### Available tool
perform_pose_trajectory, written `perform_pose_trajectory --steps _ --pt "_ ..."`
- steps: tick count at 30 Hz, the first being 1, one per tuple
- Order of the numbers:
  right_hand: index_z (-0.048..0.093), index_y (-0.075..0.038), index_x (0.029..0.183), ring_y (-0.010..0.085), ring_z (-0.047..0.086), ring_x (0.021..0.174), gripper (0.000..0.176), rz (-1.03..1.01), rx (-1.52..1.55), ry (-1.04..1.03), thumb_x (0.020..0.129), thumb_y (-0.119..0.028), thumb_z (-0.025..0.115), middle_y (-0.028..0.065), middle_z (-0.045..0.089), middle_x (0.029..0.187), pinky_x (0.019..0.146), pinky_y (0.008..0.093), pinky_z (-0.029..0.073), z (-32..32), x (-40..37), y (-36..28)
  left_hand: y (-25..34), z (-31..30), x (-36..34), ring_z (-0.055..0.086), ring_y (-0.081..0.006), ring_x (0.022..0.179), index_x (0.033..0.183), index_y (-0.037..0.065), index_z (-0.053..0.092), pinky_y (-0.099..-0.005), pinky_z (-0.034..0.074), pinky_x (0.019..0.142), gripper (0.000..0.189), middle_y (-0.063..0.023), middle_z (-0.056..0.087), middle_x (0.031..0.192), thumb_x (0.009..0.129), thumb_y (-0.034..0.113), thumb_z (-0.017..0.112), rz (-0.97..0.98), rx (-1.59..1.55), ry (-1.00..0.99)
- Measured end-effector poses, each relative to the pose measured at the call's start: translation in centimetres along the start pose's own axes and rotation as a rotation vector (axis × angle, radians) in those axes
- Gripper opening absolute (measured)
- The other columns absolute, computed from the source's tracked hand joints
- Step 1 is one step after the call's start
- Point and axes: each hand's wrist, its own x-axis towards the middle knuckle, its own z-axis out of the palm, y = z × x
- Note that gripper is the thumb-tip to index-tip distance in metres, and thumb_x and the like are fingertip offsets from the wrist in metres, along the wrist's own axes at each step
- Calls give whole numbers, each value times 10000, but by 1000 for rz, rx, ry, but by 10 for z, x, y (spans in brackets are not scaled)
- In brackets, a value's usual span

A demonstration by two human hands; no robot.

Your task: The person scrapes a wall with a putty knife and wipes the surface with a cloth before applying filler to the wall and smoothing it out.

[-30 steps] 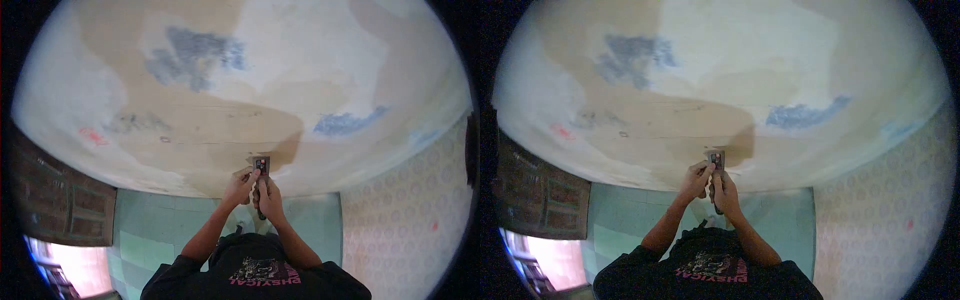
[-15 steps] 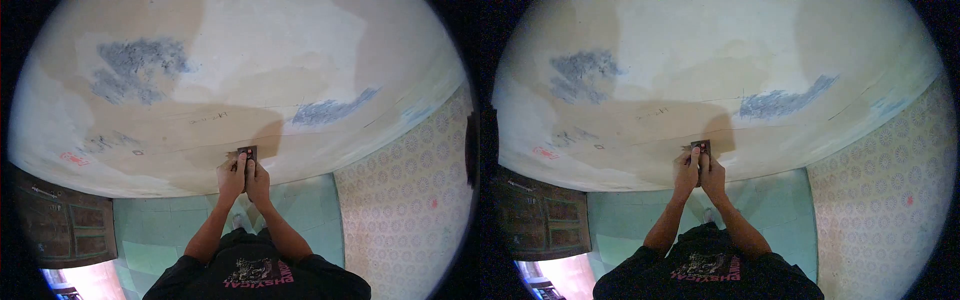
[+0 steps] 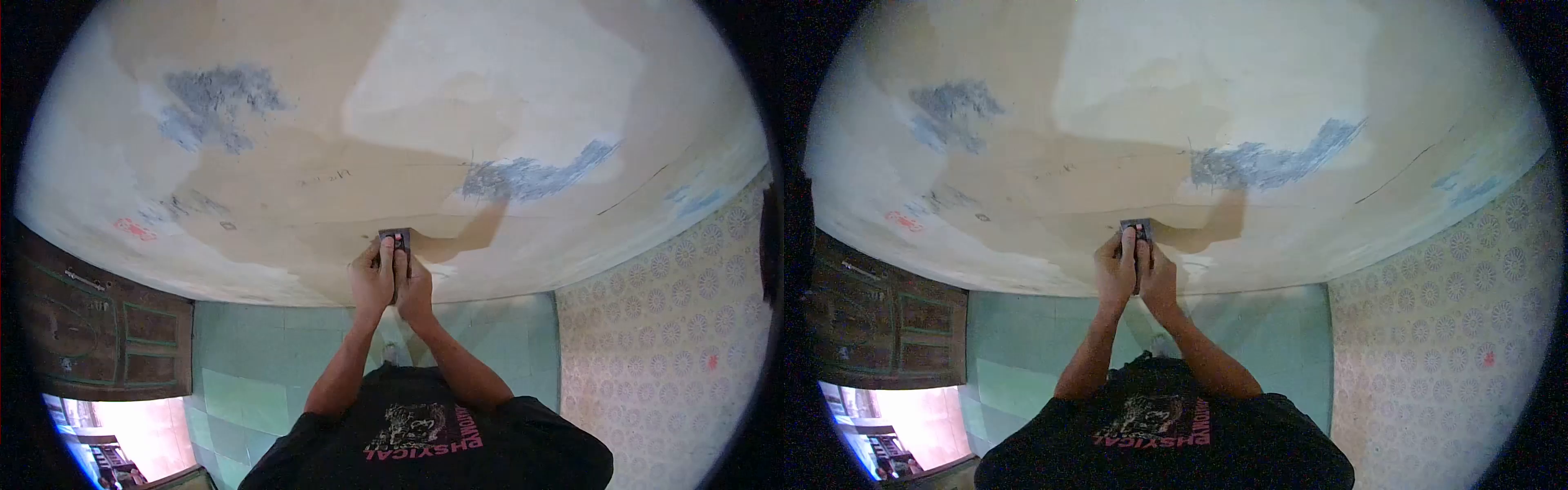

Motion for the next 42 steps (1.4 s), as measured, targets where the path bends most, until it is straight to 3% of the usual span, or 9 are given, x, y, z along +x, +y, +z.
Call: perform_pose_trajectory --steps 7,13,23,27,29,31,35,37,42 --pt "626 29 834 413 587 559 430 -183 -163 -31 1008 -345 503 245 570 624 527 457 454 -7 41 -64 69 -21 28 506 -115 541 872 -44 651 -313 431 517 326 -81 553 585 991 249 571 121 -69 17" --pt "594 42 838 339 618 543 376 -104 -24 -127 1015 -277 503 204 597 624 520 420 470 -25 28 -51 69 -26 10 455 -61 516 878 -12 647 -264 374 463 317 -11 520 605 1008 254 534 -89 -28 -185" --pt "573 4 886 219 583 563 350 -130 -139 63 1043 -270 423 118 612 655 546 368 456 -36 33 -55 53 -3 10 482 -87 470 975 -15 683 -301 368 441 262 -79 545 542 966 233 599 168 -48 -204" --pt "587 40 885 278 585 598 408 2 14 82 1035 -309 435 174 590 659 573 424 447 -55 32 -65 73 0 2 501 -101 517 1032 5 653 -298 408 484 288 -45 539 600 1000 270 544 -119 33 -476" --pt "590 31 909 280 593 629 390 -20 -26 81 1035 -303 432 179 603 700 599 424 452 -60 35 -58 63 7 1 511 -115 510 1082 11 640 -308 412 476 320 -56 546 601 1012 294 510 8 44 -476" --pt "592 6 916 151 598 636 352 -109 -151 84 1046 -275 425 76 637 704 594 324 474 -63 37 -58 71 10 1 511 -117 504 1104 2 624 -310 410 469 354 -55 557 614 1024 312 473 -71 -47 -504" --pt "601 5 923 151 571 632 361 -115 -27 128 1043 -291 431 71 620 707 607 323 468 -67 37 -63 41 14 -10 497 -117 488 1126 -10 598 -302 409 460 399 -42 547 613 1045 333 413 65 -77 -551" --pt "595 11 914 166 535 617 370 -54 -94 86 1040 -296 432 85 588 682 595 350 449 -71 41 -64 43 14 -16 529 -164 522 1064 -33 575 -327 423 496 397 -100 567 635 1049 325 403 -168 -189 -681" --pt "582 22 925 213 502 593 369 -65 -129 109 1037 -296 432 124 548 659 572 388 415 -71 38 -67 47 16 -19 540 -213 543 1058 -38 532 -353 437 527 431 -118 567 666 1064 333 313 -160 -163 -705"
